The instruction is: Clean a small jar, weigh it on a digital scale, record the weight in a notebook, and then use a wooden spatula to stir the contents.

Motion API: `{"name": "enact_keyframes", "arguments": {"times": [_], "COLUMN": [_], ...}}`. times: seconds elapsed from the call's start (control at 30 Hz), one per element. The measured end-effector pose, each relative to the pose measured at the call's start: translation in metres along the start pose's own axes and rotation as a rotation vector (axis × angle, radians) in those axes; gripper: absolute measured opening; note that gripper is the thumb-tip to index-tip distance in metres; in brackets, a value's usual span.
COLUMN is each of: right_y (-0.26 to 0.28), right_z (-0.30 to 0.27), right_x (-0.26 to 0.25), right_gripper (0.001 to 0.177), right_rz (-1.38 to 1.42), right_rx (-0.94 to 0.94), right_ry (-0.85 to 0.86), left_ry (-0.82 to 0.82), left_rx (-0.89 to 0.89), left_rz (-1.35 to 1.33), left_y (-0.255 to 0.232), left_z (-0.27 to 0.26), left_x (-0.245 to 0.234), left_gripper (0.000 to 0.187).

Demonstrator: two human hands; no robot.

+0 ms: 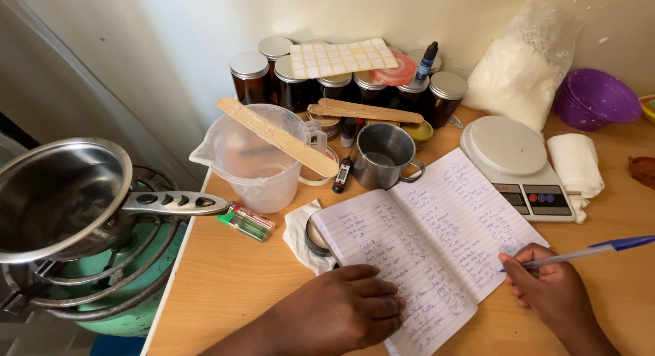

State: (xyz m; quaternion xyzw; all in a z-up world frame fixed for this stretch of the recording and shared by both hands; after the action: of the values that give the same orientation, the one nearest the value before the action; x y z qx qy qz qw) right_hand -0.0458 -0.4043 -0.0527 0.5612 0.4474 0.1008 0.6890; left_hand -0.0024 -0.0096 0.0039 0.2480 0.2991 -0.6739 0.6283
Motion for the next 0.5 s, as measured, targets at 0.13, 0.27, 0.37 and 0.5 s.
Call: {"name": "enact_keyframes", "arguments": {"times": [0.13, 0.27, 0.37, 0.5], "right_y": [0.0074, 0.0066, 0.0028, 0.005], "right_z": [-0.0026, -0.0022, -0.0016, -0.0013], "right_x": [0.0038, 0.0006, 0.0045, 0.0036], "right_gripper": [0.038, 0.035, 0.033, 0.035], "right_rz": [0.015, 0.069, 0.084, 0.069], "right_rx": [-0.033, 0.018, 0.007, 0.014], "right_ry": [0.007, 0.011, -0.008, -0.005], "left_ry": [-0.007, 0.003, -0.009, 0.01], "left_rx": [-0.015, -0.025, -0.023, -0.026], "left_rz": [-0.007, -0.025, -0.013, -0.029], "left_y": [0.0016, 0.0, 0.0003, 0.0006], "left_z": [-0.0002, -0.0003, -0.0008, 0.0008], "left_x": [-0.0023, -0.0008, -0.0012, -0.0022], "left_gripper": [0.017, 0.019, 0.017, 0.018]}}
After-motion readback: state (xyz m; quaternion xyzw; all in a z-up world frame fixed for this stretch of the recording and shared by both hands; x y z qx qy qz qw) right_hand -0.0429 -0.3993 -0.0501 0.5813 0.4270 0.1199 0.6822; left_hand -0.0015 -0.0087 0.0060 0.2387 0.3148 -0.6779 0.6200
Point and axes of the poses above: each hand's wrist, its own z-axis towards the middle knuckle, its own x-axis out of the palm, y = z × x, the point moved 1 cm from there along z, towards the middle knuckle, and after that the axes turned 11 degrees about -y, right-handed, at the moved point
